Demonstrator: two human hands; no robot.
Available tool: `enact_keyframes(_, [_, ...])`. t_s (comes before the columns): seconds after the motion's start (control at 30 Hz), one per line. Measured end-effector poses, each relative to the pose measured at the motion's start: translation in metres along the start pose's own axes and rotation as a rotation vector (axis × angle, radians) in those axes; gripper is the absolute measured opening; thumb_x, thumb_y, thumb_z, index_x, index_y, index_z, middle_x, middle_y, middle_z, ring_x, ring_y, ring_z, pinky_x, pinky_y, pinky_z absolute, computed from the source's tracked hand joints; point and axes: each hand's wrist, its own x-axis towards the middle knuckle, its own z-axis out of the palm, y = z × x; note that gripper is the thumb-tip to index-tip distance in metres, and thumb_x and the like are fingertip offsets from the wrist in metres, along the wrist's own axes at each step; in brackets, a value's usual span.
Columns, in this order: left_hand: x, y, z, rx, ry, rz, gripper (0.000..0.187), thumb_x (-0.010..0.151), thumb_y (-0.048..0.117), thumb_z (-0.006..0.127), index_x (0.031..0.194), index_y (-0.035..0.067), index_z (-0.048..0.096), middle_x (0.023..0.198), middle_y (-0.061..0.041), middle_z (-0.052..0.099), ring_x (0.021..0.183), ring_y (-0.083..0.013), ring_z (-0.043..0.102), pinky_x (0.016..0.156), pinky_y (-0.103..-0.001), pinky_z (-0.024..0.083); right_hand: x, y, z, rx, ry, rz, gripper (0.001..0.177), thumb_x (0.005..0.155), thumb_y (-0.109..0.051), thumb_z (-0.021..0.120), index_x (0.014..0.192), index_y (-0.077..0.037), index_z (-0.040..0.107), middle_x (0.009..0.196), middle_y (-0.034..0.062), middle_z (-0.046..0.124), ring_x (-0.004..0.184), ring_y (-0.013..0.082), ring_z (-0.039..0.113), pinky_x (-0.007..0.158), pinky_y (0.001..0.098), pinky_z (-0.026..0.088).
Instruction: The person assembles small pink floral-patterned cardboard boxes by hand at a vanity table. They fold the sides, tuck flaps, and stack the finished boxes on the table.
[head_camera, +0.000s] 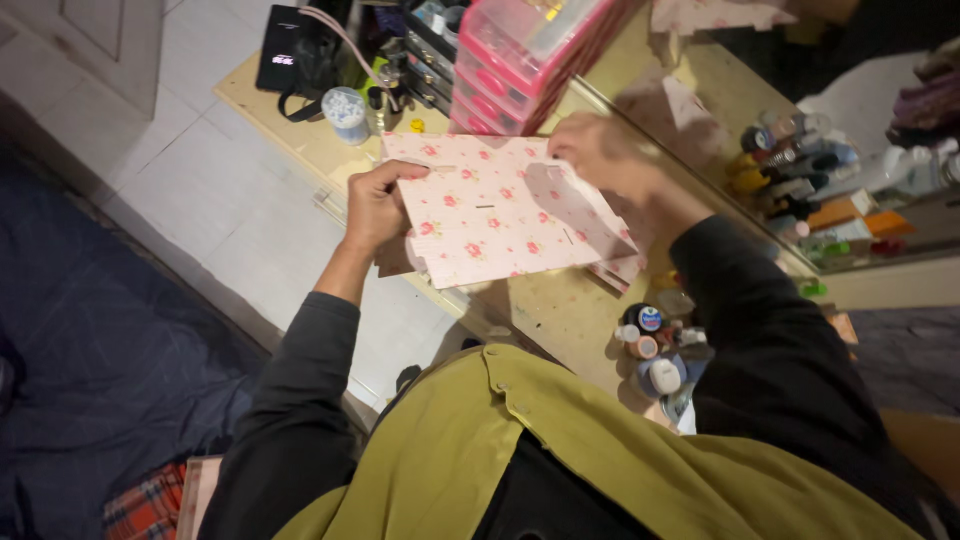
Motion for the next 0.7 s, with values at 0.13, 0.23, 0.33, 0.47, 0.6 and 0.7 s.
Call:
enact_keyframes(0.13, [0.004,0.002,0.001,-0.005,-0.003,0.037,0.014,0.093,-0.004,0.069,0.104,0.002,0.076,0.092,-0.008,0.078,0.08,-0.0088,0.071,0.074,-0.024,0.058,-0.006,-0.017,0.026,-0.122,0.056,0.055,0.013,0.082,0.006,0.064,0.09,-0.003,0.069,0.094,0.011,0.069,0.097,0.0323,0.063,0.086,0.0424,0.053])
enact_keyframes(0.23, [0.008,0.004,0.002,0.014,-0.01,0.087,0.015,0.092,-0.005,0.069,0.104,0.002,0.076,0.092,-0.008,0.078,0.081,-0.0089,0.072,0.075,-0.024,0.058,-0.011,-0.017,0.028,-0.156,0.052,0.057,0.017,0.078,0.009,0.063,0.09,-0.003,0.068,0.094,0.0108,0.069,0.098,0.0321,0.063,0.085,0.0417,0.053])
enact_keyframes(0.33, [0.008,0.005,0.003,0.025,-0.01,0.08,0.015,0.092,-0.005,0.069,0.103,0.002,0.077,0.091,-0.008,0.078,0.08,-0.009,0.072,0.073,-0.024,0.058,-0.02,-0.017,0.028,-0.203,0.071,0.044,0.016,0.08,0.009,0.064,0.09,-0.002,0.068,0.095,0.0105,0.069,0.098,0.0316,0.063,0.085,0.041,0.053])
enact_keyframes(0.47, [0.006,0.006,0.003,0.027,-0.007,0.069,0.016,0.093,-0.006,0.068,0.103,0.002,0.077,0.09,-0.008,0.079,0.08,-0.0097,0.072,0.073,-0.024,0.057,-0.031,-0.013,0.028,-0.224,0.09,-0.031,0.019,0.077,0.01,0.063,0.09,-0.003,0.067,0.097,0.0099,0.069,0.1,0.0311,0.063,0.088,0.0399,0.053])
enact_keyframes(0.6, [0.006,0.006,0.002,-0.004,-0.014,0.018,0.015,0.092,-0.006,0.069,0.103,0.002,0.076,0.091,-0.008,0.079,0.078,-0.0095,0.072,0.07,-0.024,0.057,-0.04,-0.005,0.037,-0.185,0.126,0.076,0.016,0.081,0.009,0.066,0.091,-0.003,0.068,0.095,0.0109,0.068,0.097,0.0321,0.062,0.087,0.0408,0.052])
enact_keyframes(0.7, [0.004,0.006,0.001,0.019,-0.002,0.099,0.016,0.092,-0.007,0.068,0.103,0.001,0.076,0.092,-0.009,0.079,0.081,-0.0096,0.073,0.073,-0.024,0.057,-0.048,0.006,0.045,-0.118,0.181,0.184,0.014,0.083,0.008,0.068,0.091,-0.003,0.07,0.094,0.0128,0.067,0.097,0.034,0.061,0.086,0.0425,0.051])
